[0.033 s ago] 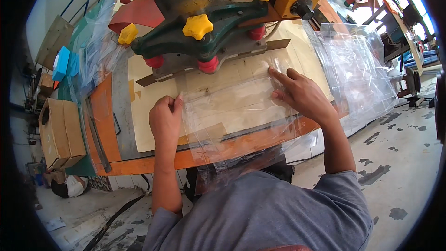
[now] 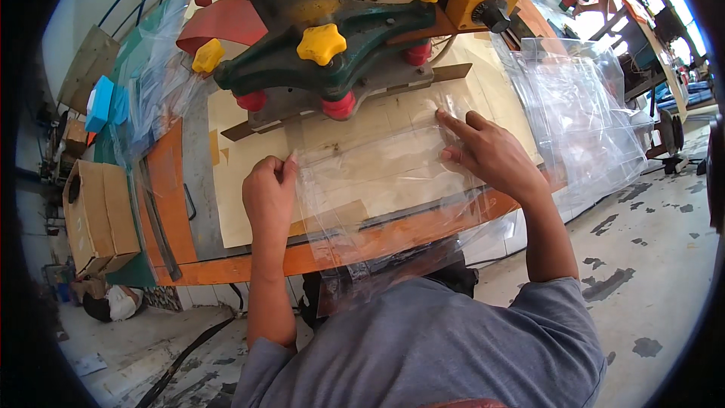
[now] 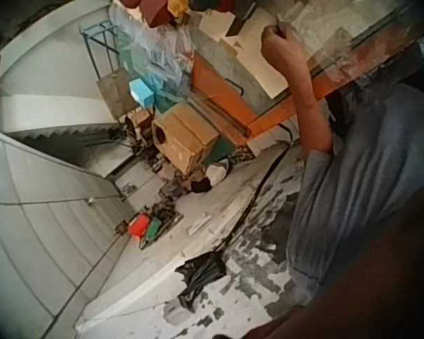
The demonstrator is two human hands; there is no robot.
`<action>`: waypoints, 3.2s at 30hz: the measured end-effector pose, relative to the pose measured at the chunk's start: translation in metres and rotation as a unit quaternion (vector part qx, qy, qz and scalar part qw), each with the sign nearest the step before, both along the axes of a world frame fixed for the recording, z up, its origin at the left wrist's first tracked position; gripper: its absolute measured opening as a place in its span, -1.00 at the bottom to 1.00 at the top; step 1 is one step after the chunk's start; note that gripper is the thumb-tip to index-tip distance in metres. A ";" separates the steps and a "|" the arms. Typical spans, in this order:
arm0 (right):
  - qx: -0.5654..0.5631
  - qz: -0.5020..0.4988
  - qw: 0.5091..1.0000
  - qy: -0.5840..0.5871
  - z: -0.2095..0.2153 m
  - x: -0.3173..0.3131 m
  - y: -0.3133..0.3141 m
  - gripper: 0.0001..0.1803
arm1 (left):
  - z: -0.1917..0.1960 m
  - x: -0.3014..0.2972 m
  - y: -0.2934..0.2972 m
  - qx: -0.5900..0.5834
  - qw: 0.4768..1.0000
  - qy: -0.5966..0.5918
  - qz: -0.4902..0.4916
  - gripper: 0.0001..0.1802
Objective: The person aligns a plastic sheet on a wooden jig under a heat press, smooths it with their hands, and opens and handles the sealed plastic bag.
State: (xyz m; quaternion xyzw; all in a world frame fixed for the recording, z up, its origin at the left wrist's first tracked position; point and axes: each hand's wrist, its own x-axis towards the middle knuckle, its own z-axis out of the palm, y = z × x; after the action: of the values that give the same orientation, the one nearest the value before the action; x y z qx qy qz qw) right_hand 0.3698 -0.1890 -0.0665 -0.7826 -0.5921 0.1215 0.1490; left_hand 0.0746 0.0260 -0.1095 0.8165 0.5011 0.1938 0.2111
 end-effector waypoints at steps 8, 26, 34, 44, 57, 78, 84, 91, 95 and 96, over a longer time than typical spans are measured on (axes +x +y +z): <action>0.001 0.001 1.000 -0.008 0.000 0.000 0.001 -0.31 | -0.001 0.000 0.001 0.008 1.000 -0.001 -0.003 -0.56; -0.022 -0.017 0.999 0.017 0.006 -0.004 0.004 -0.30 | -0.001 -0.001 0.002 0.001 1.000 0.010 -0.001 -0.55; -0.017 -0.014 1.000 0.012 0.003 -0.002 0.003 -0.33 | -0.001 -0.002 0.002 -0.001 1.000 0.000 0.008 -0.54; -0.009 -0.009 1.000 0.002 -0.001 0.000 0.001 -0.31 | -0.002 0.000 0.002 -0.001 1.000 0.007 0.001 -0.52; -0.004 -0.001 1.000 0.001 -0.002 0.001 0.001 -0.31 | 0.001 -0.001 0.000 -0.002 1.000 -0.010 0.001 -0.54; -0.007 -0.005 1.000 0.007 -0.001 0.000 0.002 -0.35 | 0.003 0.001 0.001 -0.013 1.000 -0.004 0.010 -0.53; -0.007 -0.007 1.000 0.004 0.000 0.001 0.003 -0.36 | -0.004 0.001 0.002 -0.001 1.000 -0.021 0.008 -0.53; 0.063 -0.015 0.996 0.059 0.001 0.017 0.009 -0.45 | -0.008 -0.002 0.002 -0.017 0.998 -0.055 0.010 -0.53; 0.139 -0.126 0.981 0.042 -0.002 0.023 0.018 -0.64 | -0.001 0.001 -0.001 -0.022 0.999 -0.046 0.016 -0.53; 0.176 -0.160 0.971 0.007 -0.008 0.026 0.021 -0.67 | -0.002 0.000 -0.001 -0.024 0.999 -0.047 0.015 -0.53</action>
State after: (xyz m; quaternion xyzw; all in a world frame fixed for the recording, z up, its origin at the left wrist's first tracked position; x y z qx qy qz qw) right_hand 0.3954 -0.1684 -0.0743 -0.8276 -0.4703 -0.0044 0.3065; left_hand 0.0750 0.0254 -0.1114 0.7939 0.5072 0.2228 0.2508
